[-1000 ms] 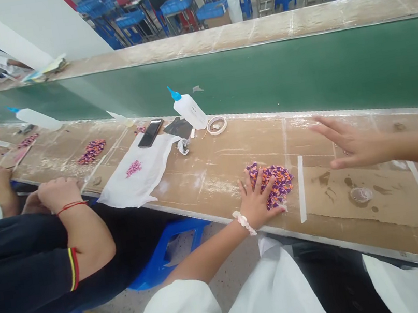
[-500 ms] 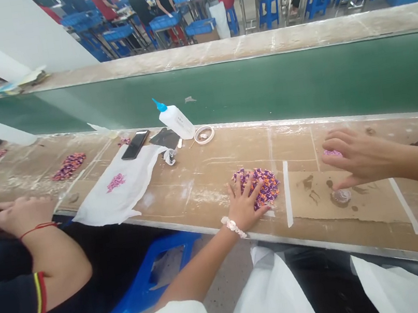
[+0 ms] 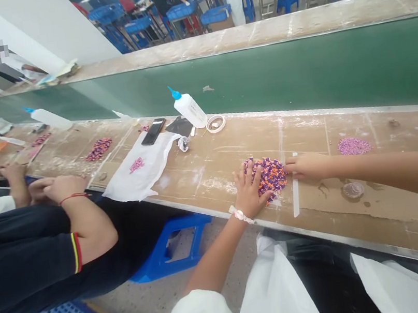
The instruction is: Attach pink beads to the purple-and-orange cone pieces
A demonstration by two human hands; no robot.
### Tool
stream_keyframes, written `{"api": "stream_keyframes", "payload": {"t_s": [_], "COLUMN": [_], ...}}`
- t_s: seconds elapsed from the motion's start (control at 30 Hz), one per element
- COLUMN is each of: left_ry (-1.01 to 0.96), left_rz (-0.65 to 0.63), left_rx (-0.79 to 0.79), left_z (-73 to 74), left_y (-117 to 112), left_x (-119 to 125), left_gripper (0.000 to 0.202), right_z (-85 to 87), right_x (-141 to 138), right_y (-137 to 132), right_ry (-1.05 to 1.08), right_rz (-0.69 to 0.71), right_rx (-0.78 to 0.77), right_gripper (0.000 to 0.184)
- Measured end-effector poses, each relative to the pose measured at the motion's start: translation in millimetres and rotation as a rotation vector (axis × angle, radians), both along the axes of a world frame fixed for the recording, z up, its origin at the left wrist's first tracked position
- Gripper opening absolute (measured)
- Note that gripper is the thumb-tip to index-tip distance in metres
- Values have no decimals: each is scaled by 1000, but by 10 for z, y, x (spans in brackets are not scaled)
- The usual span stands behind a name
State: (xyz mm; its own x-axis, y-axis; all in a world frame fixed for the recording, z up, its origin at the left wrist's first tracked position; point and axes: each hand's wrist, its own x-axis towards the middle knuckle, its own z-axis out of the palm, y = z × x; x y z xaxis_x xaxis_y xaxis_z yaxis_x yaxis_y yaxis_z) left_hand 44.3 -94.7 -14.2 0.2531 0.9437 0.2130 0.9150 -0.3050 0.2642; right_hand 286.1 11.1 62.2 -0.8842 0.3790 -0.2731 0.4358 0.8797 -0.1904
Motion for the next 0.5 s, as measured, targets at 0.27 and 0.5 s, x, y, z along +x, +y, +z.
{"api": "stream_keyframes", "payload": {"t_s": [0.27,0.5], "left_ry": [-47,-292], "left_rz": [-151,-160], "left_rx": [195,571], "left_z": [-78,309], "left_y": [27,87], "left_x": [-35,134], "left_gripper": [79,51], "right_z": [-112,-146], "right_x": [-272,-379], "right_y": [-68,-36], "right_ry": [-81,-166], "right_rz": [-144,-341], "right_rx": [-57,-108], "right_gripper": [18,35]}}
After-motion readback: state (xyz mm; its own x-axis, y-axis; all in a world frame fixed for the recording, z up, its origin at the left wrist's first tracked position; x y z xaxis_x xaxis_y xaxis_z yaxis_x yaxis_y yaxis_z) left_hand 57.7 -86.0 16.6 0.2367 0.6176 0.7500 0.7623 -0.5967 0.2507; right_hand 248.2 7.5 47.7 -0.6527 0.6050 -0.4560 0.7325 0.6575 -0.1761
